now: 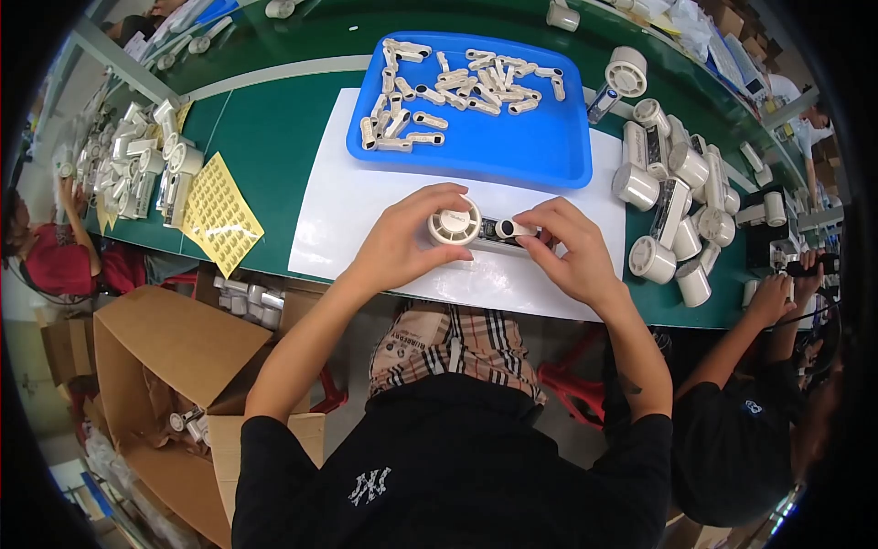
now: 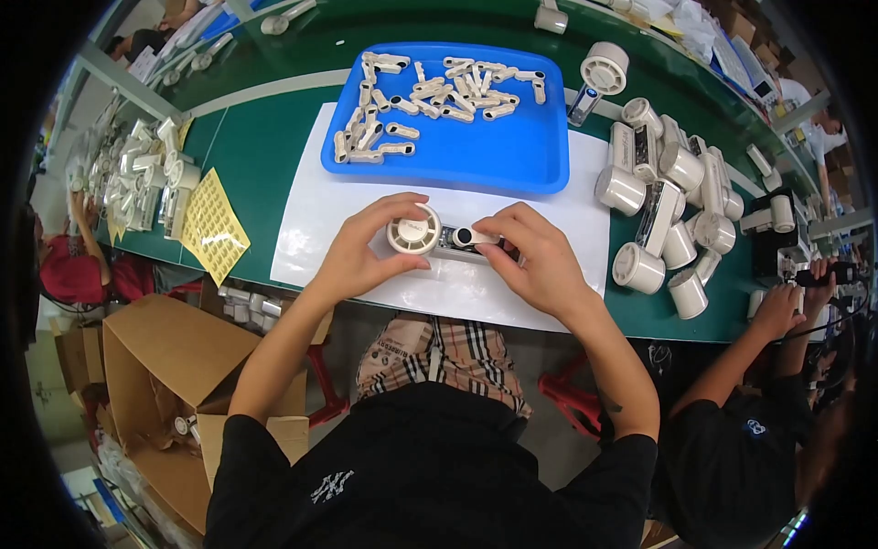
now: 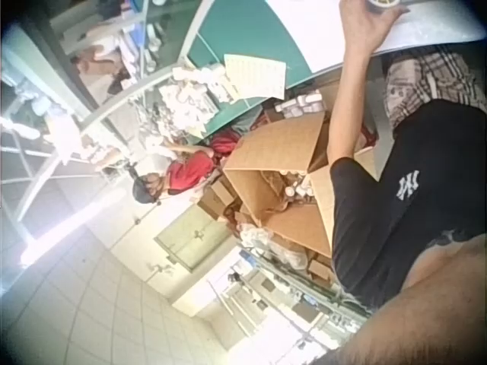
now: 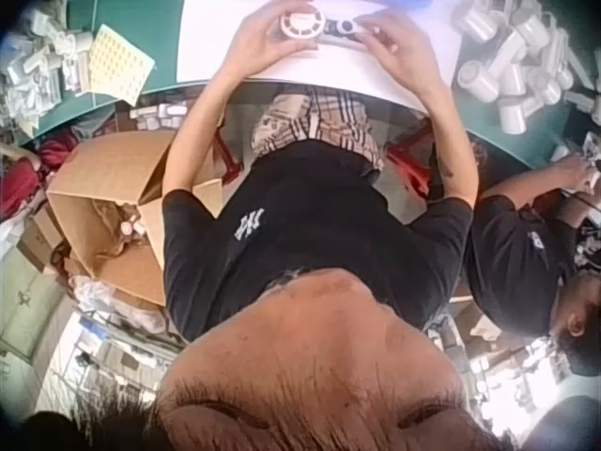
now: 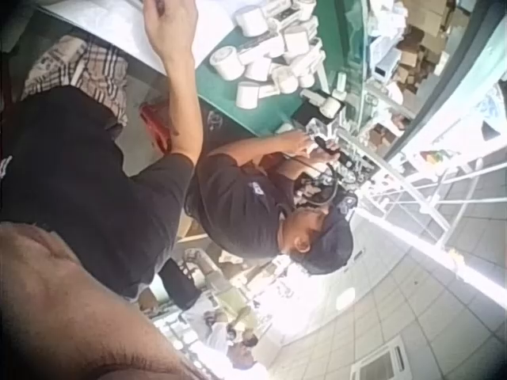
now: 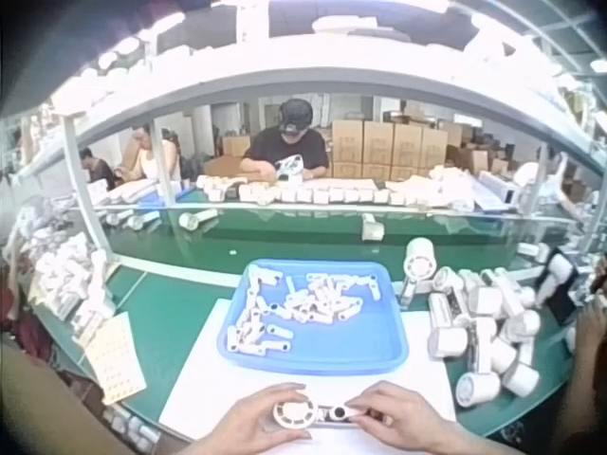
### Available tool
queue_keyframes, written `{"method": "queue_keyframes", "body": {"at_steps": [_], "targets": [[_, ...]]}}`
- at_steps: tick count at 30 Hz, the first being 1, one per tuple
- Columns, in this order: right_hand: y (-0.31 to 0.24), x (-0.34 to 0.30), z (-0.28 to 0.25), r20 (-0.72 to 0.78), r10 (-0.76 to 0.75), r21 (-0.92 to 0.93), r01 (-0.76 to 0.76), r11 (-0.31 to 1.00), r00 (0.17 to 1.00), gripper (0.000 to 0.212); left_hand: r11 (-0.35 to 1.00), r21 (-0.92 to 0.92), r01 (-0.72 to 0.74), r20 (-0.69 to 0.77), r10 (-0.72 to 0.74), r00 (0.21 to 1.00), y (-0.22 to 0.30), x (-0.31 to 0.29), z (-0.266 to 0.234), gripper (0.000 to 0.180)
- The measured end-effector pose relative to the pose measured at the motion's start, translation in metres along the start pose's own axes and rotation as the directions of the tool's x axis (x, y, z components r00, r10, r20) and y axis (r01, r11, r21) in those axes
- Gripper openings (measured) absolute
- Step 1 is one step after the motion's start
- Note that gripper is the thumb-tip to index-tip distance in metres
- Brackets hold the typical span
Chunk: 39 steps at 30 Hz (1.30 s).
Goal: The person assembles handheld fans by hand on an assembly line, taking fan components from a tray and putting them together to form a complete fan, then placing the finished fans into a cardboard box.
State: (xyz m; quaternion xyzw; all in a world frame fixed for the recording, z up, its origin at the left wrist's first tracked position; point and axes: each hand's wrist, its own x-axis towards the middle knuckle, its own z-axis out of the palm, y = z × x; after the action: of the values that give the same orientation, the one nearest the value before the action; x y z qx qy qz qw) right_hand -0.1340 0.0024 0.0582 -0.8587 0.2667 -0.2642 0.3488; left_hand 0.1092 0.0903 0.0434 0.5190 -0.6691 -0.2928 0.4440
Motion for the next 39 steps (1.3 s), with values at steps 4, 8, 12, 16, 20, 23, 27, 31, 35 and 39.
{"method": "queue_keyframes", "body": {"at_steps": [4,8,12,16,20,23,27,31,35,39], "targets": [[0.001,-0.003,0.006,-0.039,-0.032,0.024,0.033,0.999,0.999,0.024,1.0,0.027,-0.012,0.012,0.012,1.0,-0.002,-0.002,0.001,0.045],[0.001,-0.007,0.014,-0.086,-0.064,0.026,0.066,0.997,0.994,0.023,1.0,0.007,-0.003,0.041,0.003,0.999,0.0,-0.001,0.0,0.038],[0.001,-0.009,0.017,-0.129,-0.064,0.029,0.068,0.997,0.99,0.024,1.0,-0.006,-0.02,0.062,0.02,0.998,-0.004,-0.003,0.001,0.042],[0.004,-0.01,0.017,-0.15,-0.081,0.016,0.085,0.996,0.985,0.024,0.998,-0.055,0.026,-0.008,-0.026,1.0,-0.002,-0.004,0.004,0.052],[0.003,-0.01,0.016,-0.144,-0.07,0.018,0.074,0.997,0.987,0.024,1.0,-0.005,0.02,0.001,-0.02,1.0,-0.006,-0.005,0.004,0.058],[0.004,-0.008,0.015,-0.145,-0.077,0.025,0.082,0.996,0.986,0.024,0.999,-0.028,0.043,-0.008,-0.043,0.999,-0.005,-0.005,0.005,0.057],[0.004,-0.009,0.015,-0.142,-0.07,-0.001,0.07,0.998,0.987,0.023,0.995,-0.052,0.082,-0.018,-0.083,0.996,-0.003,-0.005,0.005,0.056],[0.001,-0.005,0.01,-0.11,-0.065,-0.005,0.065,0.998,0.992,0.024,0.997,-0.033,0.064,-0.02,-0.064,0.998,-0.004,-0.003,0.003,0.055],[0.0,-0.002,0.011,-0.098,-0.029,0.035,0.033,0.999,0.995,0.025,0.997,-0.019,0.073,-0.024,-0.074,0.997,-0.004,-0.004,0.002,0.055],[0.0,-0.003,0.012,-0.095,-0.022,0.034,0.026,0.999,0.995,0.024,0.994,-0.052,0.093,-0.042,-0.095,0.995,-0.002,-0.006,0.004,0.055]]}}
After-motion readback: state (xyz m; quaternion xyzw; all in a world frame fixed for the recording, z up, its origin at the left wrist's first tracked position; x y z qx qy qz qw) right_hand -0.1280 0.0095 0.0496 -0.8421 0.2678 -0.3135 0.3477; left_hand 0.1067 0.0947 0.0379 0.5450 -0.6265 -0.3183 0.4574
